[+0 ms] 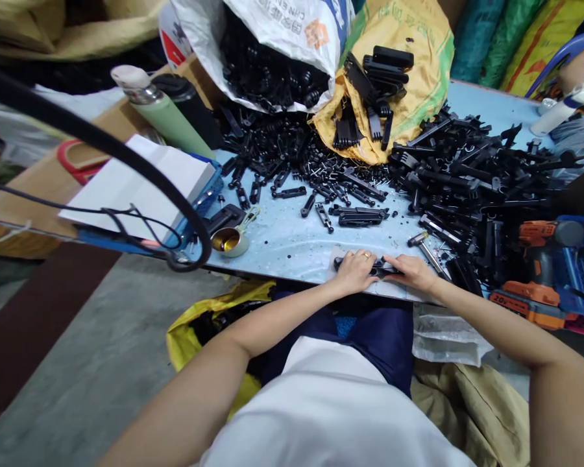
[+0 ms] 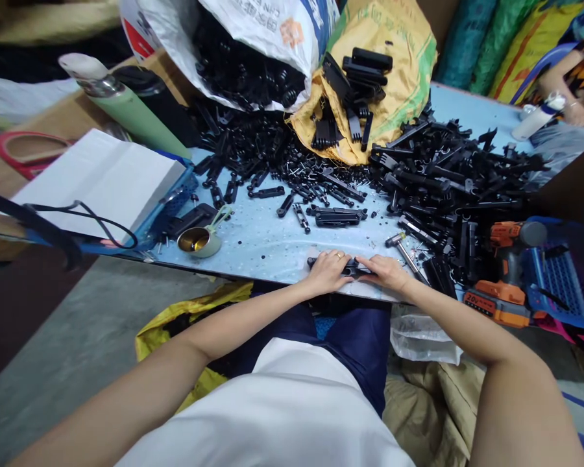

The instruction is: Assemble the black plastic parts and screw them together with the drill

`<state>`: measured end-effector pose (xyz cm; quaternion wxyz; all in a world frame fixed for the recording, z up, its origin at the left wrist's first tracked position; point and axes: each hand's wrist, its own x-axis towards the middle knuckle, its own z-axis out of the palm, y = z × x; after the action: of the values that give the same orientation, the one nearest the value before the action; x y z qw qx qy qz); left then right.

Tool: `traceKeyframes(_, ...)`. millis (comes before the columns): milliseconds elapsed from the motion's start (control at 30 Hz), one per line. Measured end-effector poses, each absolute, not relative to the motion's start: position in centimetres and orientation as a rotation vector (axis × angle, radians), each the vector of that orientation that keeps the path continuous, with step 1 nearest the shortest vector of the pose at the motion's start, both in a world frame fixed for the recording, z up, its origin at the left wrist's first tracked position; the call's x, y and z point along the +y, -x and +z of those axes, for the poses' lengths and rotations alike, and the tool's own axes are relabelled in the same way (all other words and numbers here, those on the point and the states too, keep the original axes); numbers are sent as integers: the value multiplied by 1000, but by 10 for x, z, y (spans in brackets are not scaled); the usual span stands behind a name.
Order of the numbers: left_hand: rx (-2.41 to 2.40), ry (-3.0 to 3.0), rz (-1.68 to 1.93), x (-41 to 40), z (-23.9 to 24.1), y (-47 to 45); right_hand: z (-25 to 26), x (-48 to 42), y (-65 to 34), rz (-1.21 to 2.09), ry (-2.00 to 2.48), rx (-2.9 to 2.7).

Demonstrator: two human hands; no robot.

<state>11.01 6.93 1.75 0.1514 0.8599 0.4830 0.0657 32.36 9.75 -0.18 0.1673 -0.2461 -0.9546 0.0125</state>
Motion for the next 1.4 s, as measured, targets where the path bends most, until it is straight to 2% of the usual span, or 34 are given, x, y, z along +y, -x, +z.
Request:
traceKeyframes(100, 1479, -2434, 241, 68, 14, -113, -5, 102, -325, 42, 769, -2728)
traceKeyframes(233, 1370, -2495, 290, 70, 9, -110, -10, 105, -330, 104, 615, -2824)
traceKeyframes(500, 1211, -2633, 189, 73, 14, -103, 1, 111, -328, -6, 500, -2984)
traceKeyframes(767, 1153, -2803, 214, 75, 16, -91, 23, 85, -329, -241, 929, -2845)
traceKeyframes(900, 962, -2723, 659, 63, 33, -76, 68, 59, -313, 15, 716, -2746)
traceKeyframes(1000, 661, -2455, 1058, 30, 66, -72, 107, 33, -294, 444, 460, -2612)
traceKeyframes(1067, 446, -2250, 1195, 7, 87, -77, 116, 17, -279, 734, 235, -2439)
traceKeyframes(1167, 388, -1980, 1493, -15, 100, -93, 90, 1, -255, 820, 141, -2062)
traceKeyframes(1267, 574, -1907, 1663, -15, 86, -108, 38, 5, -234, 549, 648, -1949)
traceKeyframes(1333, 659, -2033, 1665, -5, 66, -112, 12, 23, -226, 368, 1018, -2039)
traceKeyframes(1400, 805, -2256, 1598, 11, 44, -110, 1, 55, -225, 271, 1168, -2047)
